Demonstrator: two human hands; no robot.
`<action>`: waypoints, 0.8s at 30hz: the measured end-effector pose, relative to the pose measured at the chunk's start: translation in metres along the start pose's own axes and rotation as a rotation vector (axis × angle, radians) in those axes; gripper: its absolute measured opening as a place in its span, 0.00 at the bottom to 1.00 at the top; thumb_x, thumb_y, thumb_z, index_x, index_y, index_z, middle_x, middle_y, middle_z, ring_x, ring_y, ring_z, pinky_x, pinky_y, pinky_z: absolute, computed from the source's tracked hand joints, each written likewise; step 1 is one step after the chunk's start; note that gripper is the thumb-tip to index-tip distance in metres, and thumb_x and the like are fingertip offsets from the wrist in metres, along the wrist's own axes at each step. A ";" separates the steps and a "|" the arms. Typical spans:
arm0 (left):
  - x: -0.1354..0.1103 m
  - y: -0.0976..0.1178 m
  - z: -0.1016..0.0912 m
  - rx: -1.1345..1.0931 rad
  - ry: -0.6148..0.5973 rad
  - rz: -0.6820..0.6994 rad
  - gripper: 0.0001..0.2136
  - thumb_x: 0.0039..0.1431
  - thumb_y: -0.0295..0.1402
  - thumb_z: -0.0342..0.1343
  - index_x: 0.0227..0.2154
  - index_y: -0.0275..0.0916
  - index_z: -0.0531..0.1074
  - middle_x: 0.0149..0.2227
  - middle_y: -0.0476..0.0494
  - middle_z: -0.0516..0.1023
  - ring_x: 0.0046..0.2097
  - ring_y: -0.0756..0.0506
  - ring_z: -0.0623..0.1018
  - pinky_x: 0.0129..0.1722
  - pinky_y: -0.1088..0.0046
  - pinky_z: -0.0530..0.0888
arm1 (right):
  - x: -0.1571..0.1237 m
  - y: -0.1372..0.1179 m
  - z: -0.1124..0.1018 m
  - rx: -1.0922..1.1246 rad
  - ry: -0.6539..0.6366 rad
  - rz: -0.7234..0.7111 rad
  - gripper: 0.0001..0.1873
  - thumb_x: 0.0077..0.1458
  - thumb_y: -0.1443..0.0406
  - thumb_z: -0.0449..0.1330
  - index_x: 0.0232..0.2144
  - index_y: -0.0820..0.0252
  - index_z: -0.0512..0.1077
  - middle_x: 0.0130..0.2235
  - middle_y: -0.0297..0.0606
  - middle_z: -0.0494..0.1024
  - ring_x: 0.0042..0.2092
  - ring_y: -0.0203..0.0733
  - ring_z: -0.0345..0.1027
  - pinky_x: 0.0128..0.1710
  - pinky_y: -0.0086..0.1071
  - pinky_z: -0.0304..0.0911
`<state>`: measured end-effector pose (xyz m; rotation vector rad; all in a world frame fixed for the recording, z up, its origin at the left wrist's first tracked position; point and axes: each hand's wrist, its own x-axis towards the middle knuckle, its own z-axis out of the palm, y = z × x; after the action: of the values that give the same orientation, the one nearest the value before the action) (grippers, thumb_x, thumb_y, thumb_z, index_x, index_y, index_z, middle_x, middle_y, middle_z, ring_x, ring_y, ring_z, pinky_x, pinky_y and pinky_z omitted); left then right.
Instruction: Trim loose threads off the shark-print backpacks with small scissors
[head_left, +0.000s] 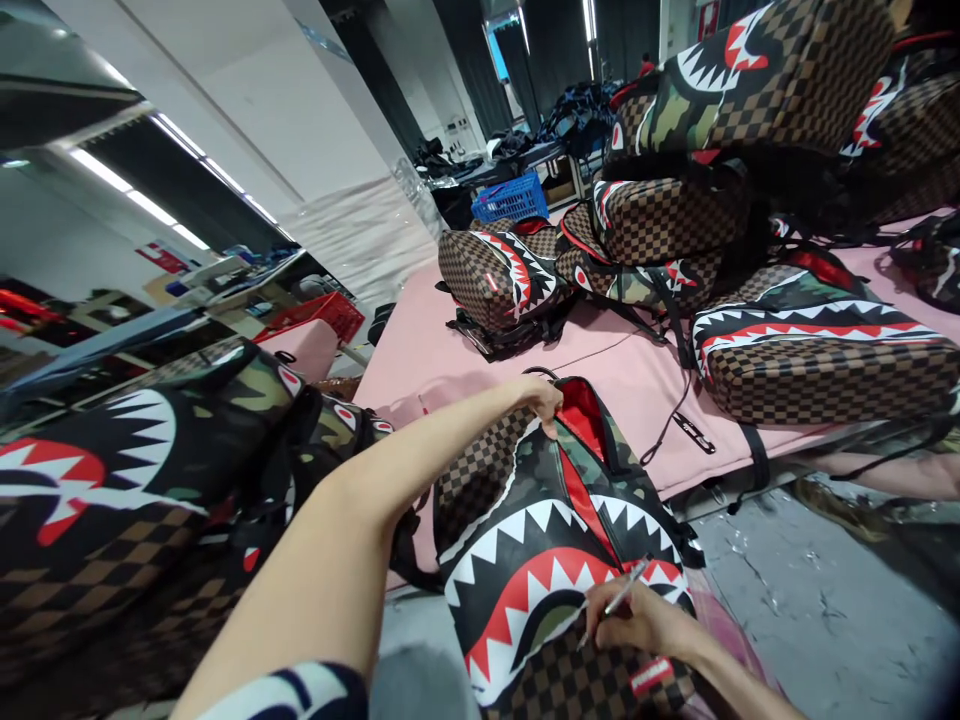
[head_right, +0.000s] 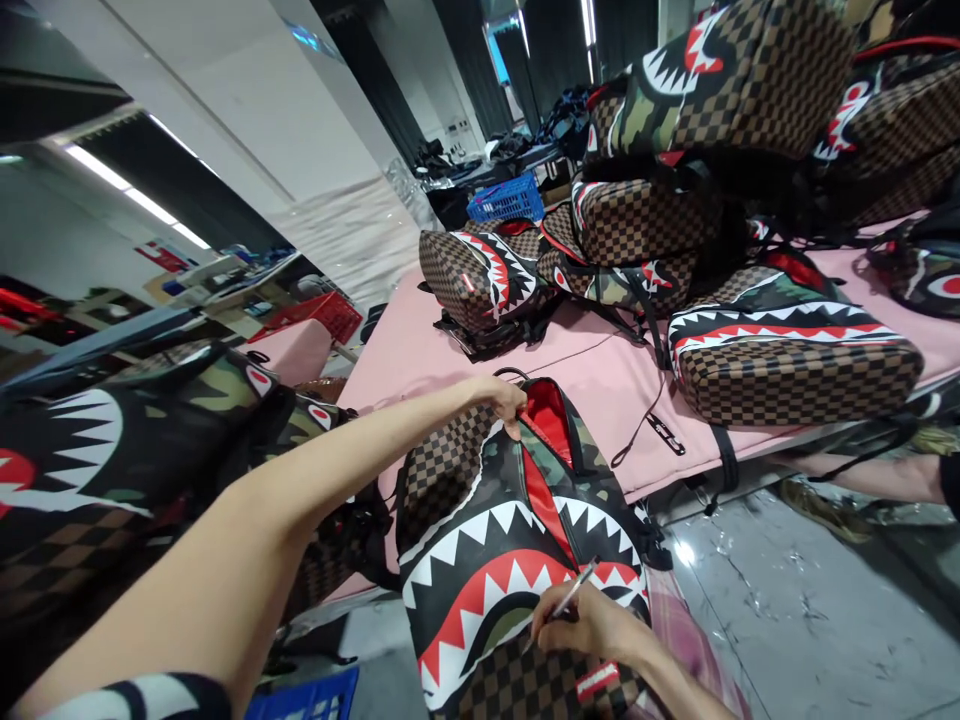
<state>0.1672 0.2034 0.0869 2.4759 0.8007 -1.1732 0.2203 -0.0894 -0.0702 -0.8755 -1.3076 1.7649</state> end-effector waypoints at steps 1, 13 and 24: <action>-0.007 -0.004 -0.001 -0.076 -0.028 0.022 0.16 0.36 0.43 0.67 0.22 0.34 0.75 0.20 0.47 0.73 0.25 0.48 0.70 0.31 0.71 0.70 | -0.001 0.000 0.000 0.043 0.058 -0.003 0.12 0.46 0.58 0.63 0.22 0.61 0.73 0.25 0.34 0.71 0.26 0.34 0.63 0.26 0.27 0.57; -0.044 -0.014 0.029 -0.938 -0.161 0.244 0.17 0.34 0.43 0.68 0.25 0.34 0.77 0.21 0.48 0.75 0.24 0.51 0.71 0.29 0.76 0.71 | 0.063 -0.091 -0.009 -0.282 0.737 -0.592 0.07 0.55 0.64 0.54 0.37 0.57 0.68 0.36 0.37 0.74 0.37 0.40 0.69 0.39 0.34 0.65; -0.047 -0.011 0.029 -0.913 -0.150 0.286 0.16 0.35 0.43 0.68 0.23 0.34 0.76 0.18 0.49 0.73 0.22 0.52 0.69 0.24 0.77 0.69 | 0.085 -0.080 -0.007 -0.335 0.881 -0.611 0.04 0.57 0.64 0.53 0.30 0.57 0.64 0.30 0.34 0.70 0.34 0.38 0.66 0.35 0.33 0.62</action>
<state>0.1183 0.1810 0.1049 1.6504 0.6920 -0.6560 0.1993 0.0032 -0.0014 -1.1009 -1.0869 0.5623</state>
